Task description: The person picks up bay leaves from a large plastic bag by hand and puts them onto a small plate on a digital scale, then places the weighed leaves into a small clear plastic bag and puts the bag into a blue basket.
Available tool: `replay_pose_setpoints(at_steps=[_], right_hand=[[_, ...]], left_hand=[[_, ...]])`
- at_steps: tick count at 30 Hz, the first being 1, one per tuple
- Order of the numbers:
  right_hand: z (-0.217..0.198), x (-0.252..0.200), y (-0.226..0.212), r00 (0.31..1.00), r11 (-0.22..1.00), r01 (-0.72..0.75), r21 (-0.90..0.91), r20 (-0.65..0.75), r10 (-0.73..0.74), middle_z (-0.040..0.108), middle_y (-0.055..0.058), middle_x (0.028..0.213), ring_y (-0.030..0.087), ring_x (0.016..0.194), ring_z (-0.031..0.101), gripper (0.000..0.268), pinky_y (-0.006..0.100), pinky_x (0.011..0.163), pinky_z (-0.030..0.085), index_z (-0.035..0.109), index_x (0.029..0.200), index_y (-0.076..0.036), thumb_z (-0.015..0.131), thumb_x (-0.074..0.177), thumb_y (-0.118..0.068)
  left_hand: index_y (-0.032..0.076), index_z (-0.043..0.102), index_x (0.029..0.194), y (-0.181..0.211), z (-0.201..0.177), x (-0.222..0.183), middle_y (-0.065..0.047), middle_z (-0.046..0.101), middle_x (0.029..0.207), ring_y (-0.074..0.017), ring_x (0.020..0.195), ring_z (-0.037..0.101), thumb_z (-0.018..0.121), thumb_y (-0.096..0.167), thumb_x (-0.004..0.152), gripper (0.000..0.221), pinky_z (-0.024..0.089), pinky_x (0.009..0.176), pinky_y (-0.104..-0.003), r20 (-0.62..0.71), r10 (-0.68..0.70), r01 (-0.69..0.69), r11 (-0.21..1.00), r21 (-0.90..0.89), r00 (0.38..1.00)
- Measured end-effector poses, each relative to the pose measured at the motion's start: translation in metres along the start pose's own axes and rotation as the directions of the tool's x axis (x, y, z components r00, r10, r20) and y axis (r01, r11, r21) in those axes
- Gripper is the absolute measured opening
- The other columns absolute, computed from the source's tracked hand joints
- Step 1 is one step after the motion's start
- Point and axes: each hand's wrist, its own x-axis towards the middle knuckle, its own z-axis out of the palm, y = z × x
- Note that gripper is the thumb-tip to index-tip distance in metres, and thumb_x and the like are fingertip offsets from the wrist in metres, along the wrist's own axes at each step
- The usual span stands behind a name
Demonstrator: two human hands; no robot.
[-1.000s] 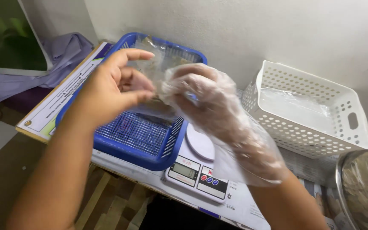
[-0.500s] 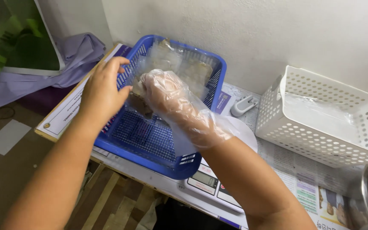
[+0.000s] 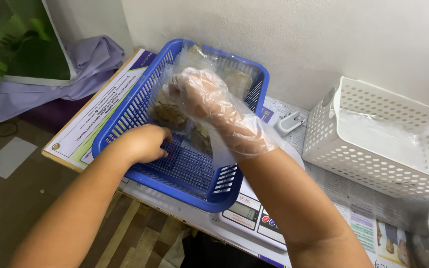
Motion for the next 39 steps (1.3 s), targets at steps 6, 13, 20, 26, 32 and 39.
replay_pose_setpoints(at_steps=[6, 13, 20, 26, 32, 39], right_hand=[[-0.018, 0.002, -0.021, 0.979, 0.989, -0.143, 0.031, 0.148, 0.137, 0.073, -0.002, 0.078, 0.015, 0.070, 0.072, 0.025, 0.029, 0.069, 0.058, 0.067, 0.080, -0.023, 0.051, 0.099, -0.021], [-0.065, -0.015, -0.003, 0.990, 0.968, -0.134, -0.214, 0.014, 0.140, 0.075, 0.010, 0.096, 0.032, 0.094, 0.074, 0.020, 0.048, 0.077, 0.058, 0.069, 0.108, -0.016, 0.056, 0.094, -0.020], [-0.104, -0.063, 0.026, 0.949, 0.942, -0.297, -0.158, 0.064, 0.310, 0.077, 0.005, 0.102, 0.033, 0.100, 0.073, 0.022, 0.049, 0.081, 0.058, 0.076, 0.109, -0.026, 0.070, 0.088, -0.026], [-0.096, -0.082, 0.049, 0.888, 0.917, -0.371, -0.149, 0.231, 0.397, 0.074, -0.002, 0.117, 0.027, 0.110, 0.071, 0.033, 0.045, 0.088, 0.059, 0.073, 0.116, -0.036, 0.080, 0.084, -0.041], [-0.132, -0.121, 0.009, 0.947, 0.931, -0.315, -0.186, 0.003, 0.321, 0.065, 0.007, 0.127, 0.034, 0.120, 0.061, 0.031, 0.050, 0.094, 0.053, 0.070, 0.122, -0.027, 0.073, 0.091, -0.030], [-0.172, -0.263, 0.004, 0.940, 0.879, -0.311, -0.362, 0.022, 0.342, 0.064, 0.009, 0.127, 0.034, 0.119, 0.061, 0.029, 0.051, 0.095, 0.051, 0.070, 0.104, -0.020, 0.067, 0.091, -0.046]], left_hand=[[0.004, 0.063, 0.140, -0.005, 0.017, 0.021, -0.022, 0.071, 0.127, -0.0371, 0.124, 0.066, 0.076, 0.022, 0.087, 0.057, 0.052, 0.105, -0.049, -0.064, 0.065, -0.064, 0.998, 0.018, 0.996], [0.011, 0.070, 0.131, -0.001, 0.003, 0.034, -0.017, 0.073, 0.121, -0.0392, 0.122, 0.066, 0.076, 0.028, 0.087, 0.048, 0.053, 0.102, -0.053, -0.067, 0.033, -0.025, 0.993, 0.112, 0.997], [0.016, 0.071, 0.128, 0.017, 0.001, 0.026, -0.014, 0.073, 0.127, -0.0362, 0.129, 0.064, 0.072, 0.028, 0.091, 0.039, 0.052, 0.108, -0.049, 0.020, 0.057, -0.059, 0.989, 0.137, 0.998], [0.017, 0.073, 0.126, 0.028, 0.009, 0.029, -0.015, 0.073, 0.126, -0.0351, 0.129, 0.063, 0.077, 0.025, 0.087, 0.040, 0.050, 0.109, -0.048, 0.098, 0.081, -0.094, 0.986, 0.140, 0.992], [0.018, 0.079, 0.110, 0.040, 0.008, 0.011, -0.011, 0.078, 0.112, -0.0309, 0.121, 0.069, 0.073, 0.022, 0.088, 0.023, 0.054, 0.103, -0.044, 0.098, 0.074, -0.084, 0.991, 0.103, 0.992], [0.016, 0.071, 0.113, 0.143, -0.036, -0.019, -0.014, 0.079, 0.107, -0.0397, 0.106, 0.072, 0.066, 0.022, 0.092, 0.022, 0.057, 0.091, -0.054, -0.308, 0.339, -0.340, 0.939, 0.051, 0.889]])
